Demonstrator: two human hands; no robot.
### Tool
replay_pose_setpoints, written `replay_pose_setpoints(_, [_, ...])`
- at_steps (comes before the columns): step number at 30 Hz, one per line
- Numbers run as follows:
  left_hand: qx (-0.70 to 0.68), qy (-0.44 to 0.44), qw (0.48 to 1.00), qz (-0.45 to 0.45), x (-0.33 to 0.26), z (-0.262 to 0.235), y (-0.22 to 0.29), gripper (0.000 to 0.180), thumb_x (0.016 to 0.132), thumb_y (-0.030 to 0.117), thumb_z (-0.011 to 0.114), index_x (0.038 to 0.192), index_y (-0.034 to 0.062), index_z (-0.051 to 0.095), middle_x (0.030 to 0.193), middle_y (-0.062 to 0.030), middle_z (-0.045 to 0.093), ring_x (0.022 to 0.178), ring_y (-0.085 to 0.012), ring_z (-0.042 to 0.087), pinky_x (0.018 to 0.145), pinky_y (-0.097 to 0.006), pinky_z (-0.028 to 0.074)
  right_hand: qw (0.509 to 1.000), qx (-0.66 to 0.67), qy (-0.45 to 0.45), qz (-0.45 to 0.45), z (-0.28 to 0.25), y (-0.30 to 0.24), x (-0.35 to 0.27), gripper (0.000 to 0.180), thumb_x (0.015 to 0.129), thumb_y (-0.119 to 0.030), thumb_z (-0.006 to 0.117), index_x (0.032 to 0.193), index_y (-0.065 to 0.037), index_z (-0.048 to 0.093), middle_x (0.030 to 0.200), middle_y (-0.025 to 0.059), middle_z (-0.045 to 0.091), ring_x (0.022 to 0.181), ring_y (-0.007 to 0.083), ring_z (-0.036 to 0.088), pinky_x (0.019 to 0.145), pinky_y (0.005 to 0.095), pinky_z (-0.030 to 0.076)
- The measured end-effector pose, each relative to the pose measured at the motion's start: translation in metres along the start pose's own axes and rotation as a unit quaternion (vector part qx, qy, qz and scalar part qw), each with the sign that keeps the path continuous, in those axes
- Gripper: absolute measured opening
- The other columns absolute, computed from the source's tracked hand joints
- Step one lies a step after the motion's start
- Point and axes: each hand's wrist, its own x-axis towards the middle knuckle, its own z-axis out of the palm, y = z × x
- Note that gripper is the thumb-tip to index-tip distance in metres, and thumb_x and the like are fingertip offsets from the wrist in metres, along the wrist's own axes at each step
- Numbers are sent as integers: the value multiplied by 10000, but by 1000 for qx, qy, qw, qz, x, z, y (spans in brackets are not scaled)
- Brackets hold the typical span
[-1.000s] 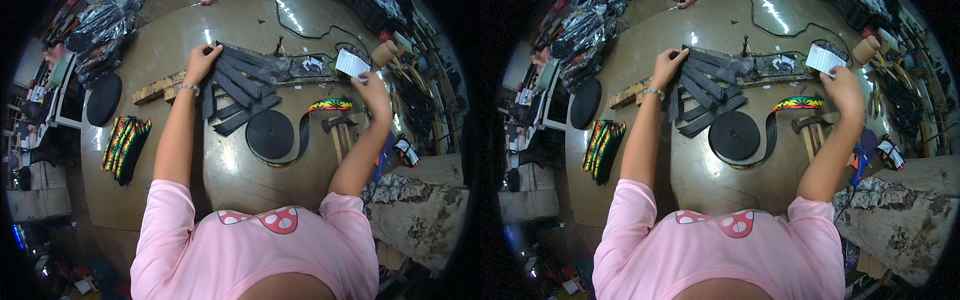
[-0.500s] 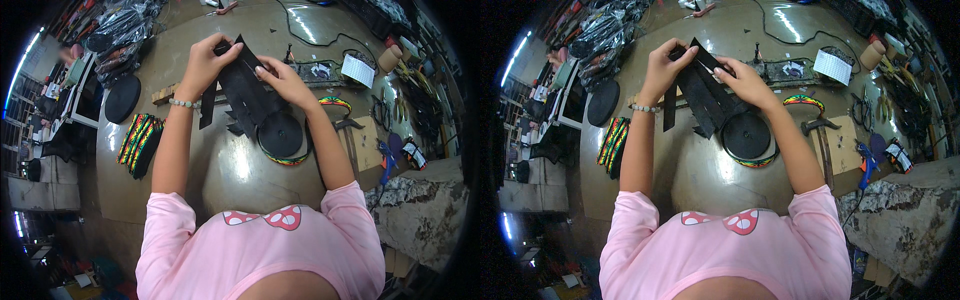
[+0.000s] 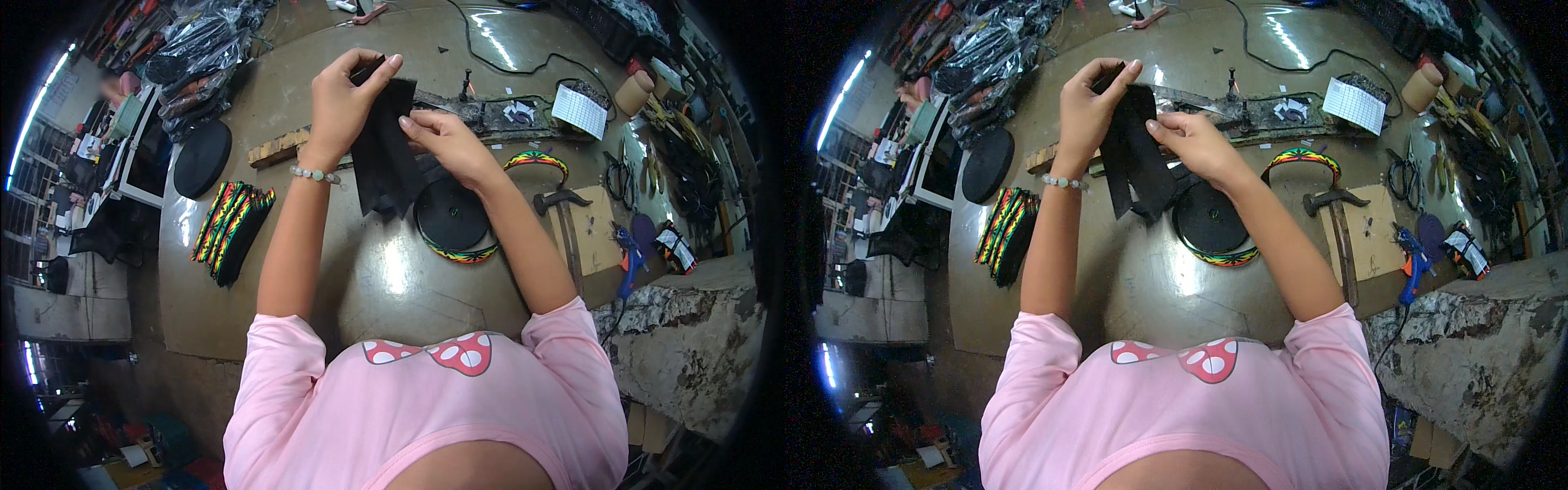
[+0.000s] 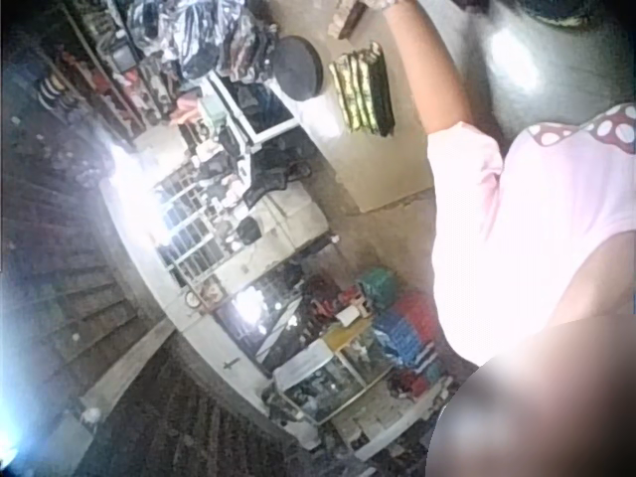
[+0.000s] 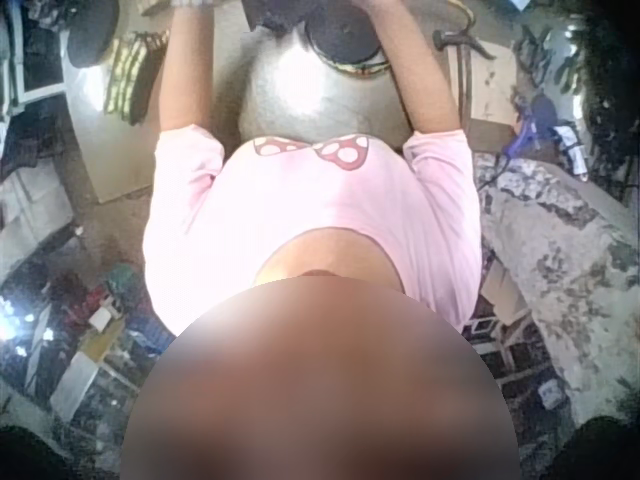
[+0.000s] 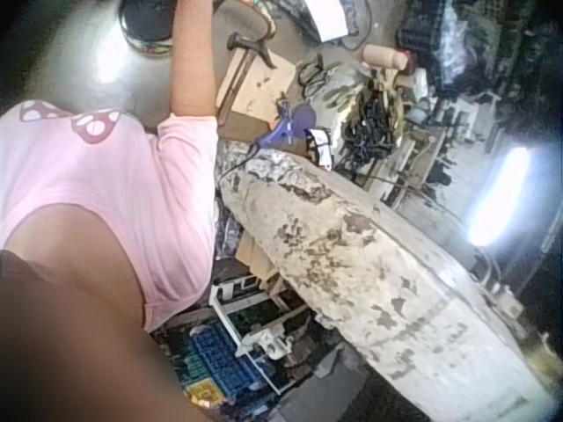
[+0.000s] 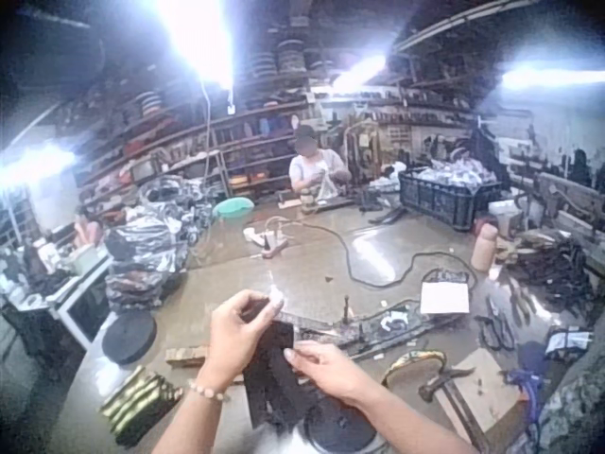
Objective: The person folds and stacks patterned fabric strips, then wraps a black elastic band around a circular hat base. She uses a hammer to secure the band and ties the stack of strips with a rubber band.
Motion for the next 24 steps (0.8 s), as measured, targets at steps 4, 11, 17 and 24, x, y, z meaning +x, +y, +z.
replay_pose_setpoints(4, [-11, 2, 999, -53, -6, -1, 3, 316, 864, 279, 694, 871, -35, 670, 719, -68, 658, 665, -93, 579, 632, -252, 469, 999, 44, 14, 2, -11, -6, -1, 336, 938, -269, 607, 1090, 28, 646, 894, -7, 650, 797, 92, 577, 768, 238, 462])
replay_pose_setpoints(11, [-117, 74, 988, -66, -13, 19, 4, 360, 932, 330, 609, 922, -23, 675, 794, -40, 643, 776, -73, 533, 685, -233, 428, 996, -88, -5, 15, 12, 1, -9, 319, 1010, -331, 456, 869, -52, 521, 765, -48, 457, 724, 56, 443, 652, 234, 413])
replay_pose_setpoints(17, [-229, 72, 953, -185, -23, 21, 0, 330, 941, 309, 606, 987, -16, 648, 853, -64, 652, 853, -89, 586, 756, -223, 460, 987, -87, 106, -88, 33, 25, -10, 346, 1005, -287, 447, 837, 7, 523, 649, 19, 474, 635, 86, 412, 586, 288, 386])
replay_pose_setpoints(24, [-409, 6, 879, -247, -52, 33, -13, 402, 973, 233, 543, 1258, -31, 443, 1080, -172, 633, 965, -233, 648, 833, -330, 541, 989, -51, 123, -68, 27, 35, -5, 272, 979, -228, 505, 907, 16, 602, 709, 13, 545, 658, 66, 454, 607, 268, 405])
